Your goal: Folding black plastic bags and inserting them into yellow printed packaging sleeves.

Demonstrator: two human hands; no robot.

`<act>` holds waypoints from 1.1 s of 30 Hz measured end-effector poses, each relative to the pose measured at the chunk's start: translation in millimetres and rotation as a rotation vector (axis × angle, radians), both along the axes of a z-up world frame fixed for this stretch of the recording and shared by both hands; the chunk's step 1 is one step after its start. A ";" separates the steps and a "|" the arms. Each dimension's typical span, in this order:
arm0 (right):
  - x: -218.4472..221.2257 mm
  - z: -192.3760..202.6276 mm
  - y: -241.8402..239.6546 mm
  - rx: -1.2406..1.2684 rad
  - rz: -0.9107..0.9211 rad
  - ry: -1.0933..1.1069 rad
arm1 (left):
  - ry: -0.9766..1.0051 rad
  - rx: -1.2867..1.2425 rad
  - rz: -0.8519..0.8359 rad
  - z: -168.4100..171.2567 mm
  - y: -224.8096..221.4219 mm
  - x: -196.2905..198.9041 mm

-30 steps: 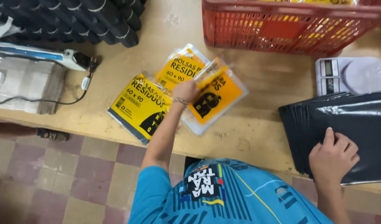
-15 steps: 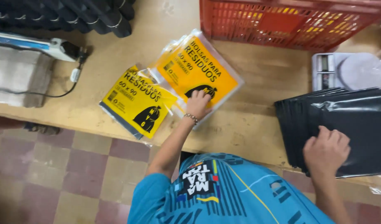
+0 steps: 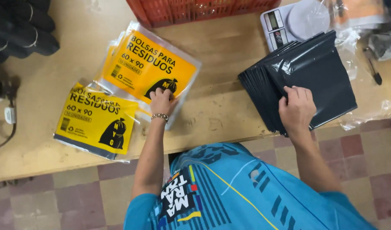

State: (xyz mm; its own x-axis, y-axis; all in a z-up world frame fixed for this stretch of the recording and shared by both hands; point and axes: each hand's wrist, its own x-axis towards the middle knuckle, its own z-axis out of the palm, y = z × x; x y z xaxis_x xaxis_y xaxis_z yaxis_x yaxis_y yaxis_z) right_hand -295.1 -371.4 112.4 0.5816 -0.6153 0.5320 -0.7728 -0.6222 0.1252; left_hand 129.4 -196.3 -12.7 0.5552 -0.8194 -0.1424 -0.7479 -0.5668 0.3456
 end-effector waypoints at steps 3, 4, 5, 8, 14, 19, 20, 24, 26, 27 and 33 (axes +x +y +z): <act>2.1 1.7 -0.8 0.084 0.058 -0.121 | -0.012 0.051 0.021 0.0 1.2 -0.3; 0.3 3.1 -0.9 0.125 0.059 -0.163 | -0.005 0.069 0.023 -3.2 -0.8 1.0; -1.8 4.6 -1.4 0.166 0.060 -0.204 | 0.002 0.088 0.026 -6.3 -3.1 2.1; -4.2 9.9 -7.9 0.290 0.070 -0.308 | 0.017 0.122 0.041 -23.1 -6.3 8.0; 1.9 9.8 -19.3 0.230 0.183 -0.369 | 0.010 0.114 -0.016 35.4 -0.4 -7.6; 80.7 13.8 44.8 0.352 0.396 -0.491 | -0.055 0.149 -0.028 10.5 -6.5 -0.4; 100.6 8.8 57.8 0.410 0.482 -0.535 | -0.066 0.125 -0.042 9.5 -11.6 2.6; 140.9 -74.7 105.5 0.737 0.633 -0.463 | -0.035 0.101 -0.055 22.5 -20.5 -7.0; 147.9 -118.9 101.6 0.752 0.835 -0.226 | -0.038 0.122 -0.073 9.4 -32.7 -2.0; 145.9 -101.9 96.1 0.756 0.848 -0.225 | -0.040 0.126 -0.060 -0.3 -31.0 0.6; 141.0 -72.5 32.2 0.713 0.326 0.040 | 0.175 0.006 -0.039 -0.4 -33.2 47.6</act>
State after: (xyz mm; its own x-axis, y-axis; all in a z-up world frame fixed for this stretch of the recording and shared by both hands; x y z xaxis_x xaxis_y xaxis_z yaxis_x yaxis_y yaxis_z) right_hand -154.1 -339.2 39.8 0.8023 -0.5951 0.0477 -0.5403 -0.7578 -0.3657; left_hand 177.0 -229.5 -13.2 0.4895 -0.8384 -0.2397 -0.6977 -0.5414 0.4691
